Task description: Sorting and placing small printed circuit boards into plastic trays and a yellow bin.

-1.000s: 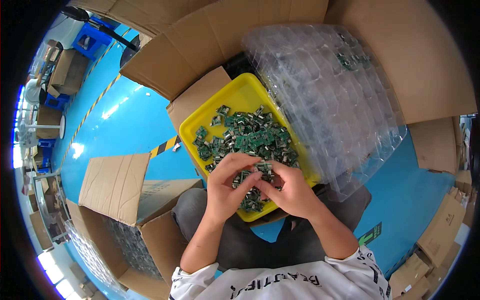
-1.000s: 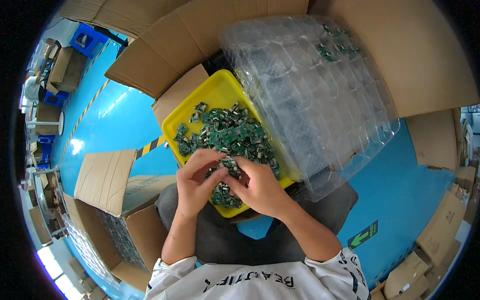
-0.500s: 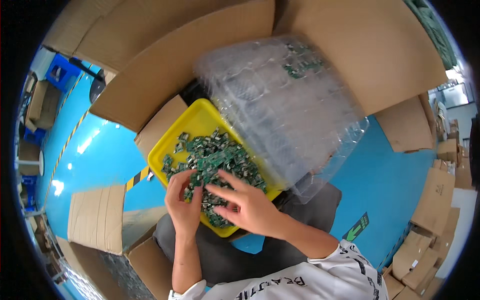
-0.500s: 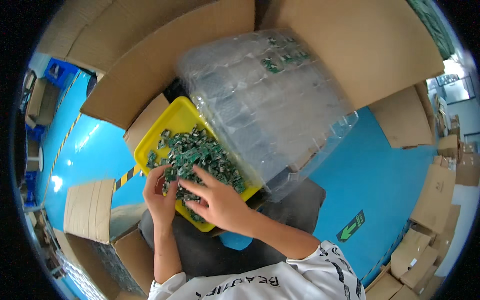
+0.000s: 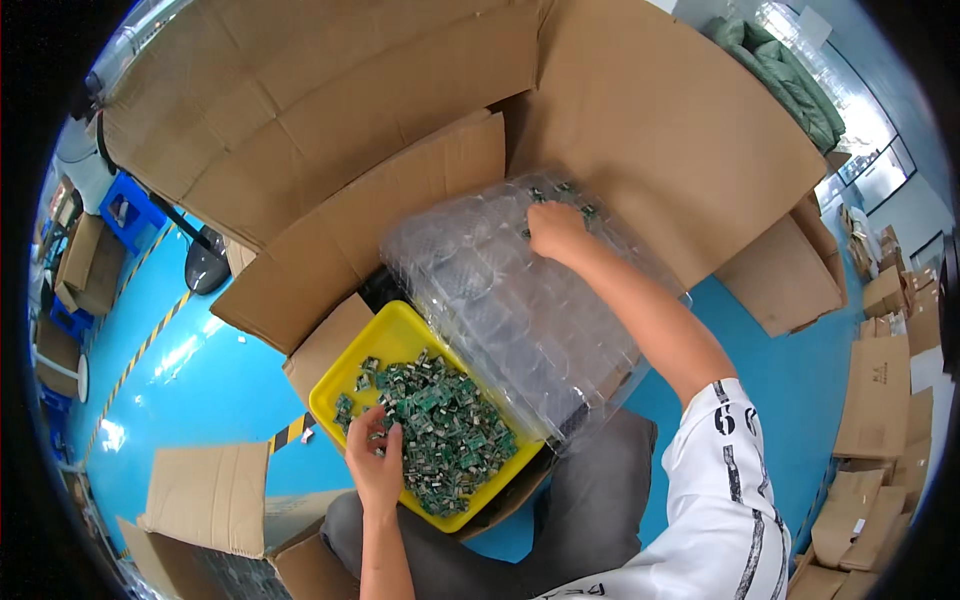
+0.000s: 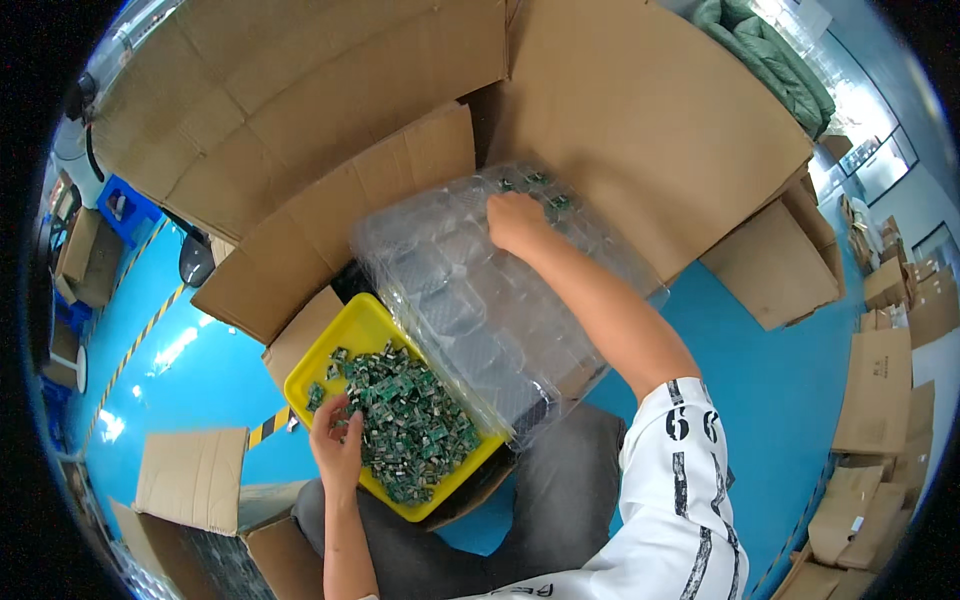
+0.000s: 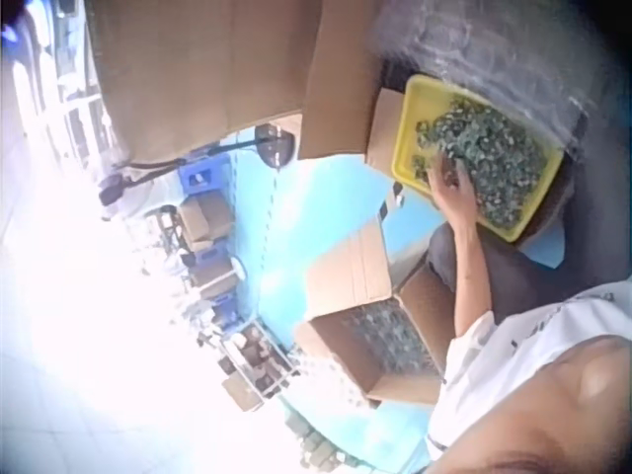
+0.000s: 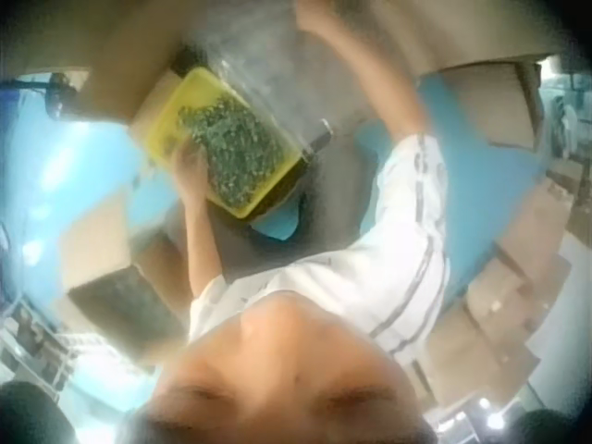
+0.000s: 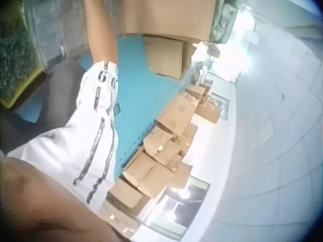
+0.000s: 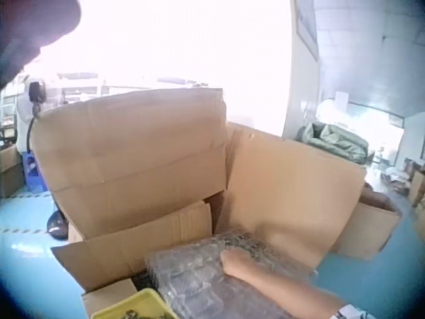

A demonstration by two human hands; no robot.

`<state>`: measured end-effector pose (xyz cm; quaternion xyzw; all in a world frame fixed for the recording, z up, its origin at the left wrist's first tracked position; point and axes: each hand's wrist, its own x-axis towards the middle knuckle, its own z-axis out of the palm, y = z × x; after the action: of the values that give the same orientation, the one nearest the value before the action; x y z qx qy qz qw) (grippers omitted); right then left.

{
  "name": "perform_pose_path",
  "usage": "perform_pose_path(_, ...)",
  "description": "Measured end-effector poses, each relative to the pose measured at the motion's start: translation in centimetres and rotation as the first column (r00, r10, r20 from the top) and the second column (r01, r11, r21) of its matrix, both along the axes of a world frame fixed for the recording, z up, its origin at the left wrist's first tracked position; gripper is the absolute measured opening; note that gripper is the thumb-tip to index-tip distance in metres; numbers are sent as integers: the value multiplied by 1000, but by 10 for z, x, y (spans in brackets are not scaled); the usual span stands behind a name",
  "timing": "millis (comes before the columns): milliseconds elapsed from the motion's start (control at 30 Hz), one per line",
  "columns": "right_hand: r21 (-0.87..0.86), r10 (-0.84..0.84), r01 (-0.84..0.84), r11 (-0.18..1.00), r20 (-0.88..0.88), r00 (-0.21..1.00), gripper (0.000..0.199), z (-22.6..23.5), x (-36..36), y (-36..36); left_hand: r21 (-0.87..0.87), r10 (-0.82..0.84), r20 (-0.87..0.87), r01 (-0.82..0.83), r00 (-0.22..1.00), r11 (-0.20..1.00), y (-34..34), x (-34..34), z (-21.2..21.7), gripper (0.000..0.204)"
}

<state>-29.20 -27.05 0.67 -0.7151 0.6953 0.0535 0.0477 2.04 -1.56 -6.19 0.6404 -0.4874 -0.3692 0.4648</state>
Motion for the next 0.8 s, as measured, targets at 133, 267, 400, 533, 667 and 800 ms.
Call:
perform_pose_path(133,83,-19,7,997,142,990,26,12,-21,-19,-104,110,112,-98,988,990,-1,8,-6,29)
perform_pose_path(267,278,-287,116,953,955,73,17,29,-103,-20,-160,191,62,-179,980,971,-7,4,7,27)
perform_pose_path(400,248,-266,97,964,912,313,12,-6,-132,-37,-353,62,207,16,976,935,-52,-37,45,24)
perform_pose_path(533,-32,197,-195,980,199,960,33,-36,-121,-52,-480,-222,328,365,918,798,-162,-122,95,24)
perform_pose_path(667,151,382,-383,911,36,923,28,-37,-99,-49,-374,-466,509,674,724,637,-284,-215,86,22)
perform_pose_path(800,-66,469,-464,883,123,875,33,-48,-120,-37,55,-518,736,725,435,687,-363,-258,31,27)
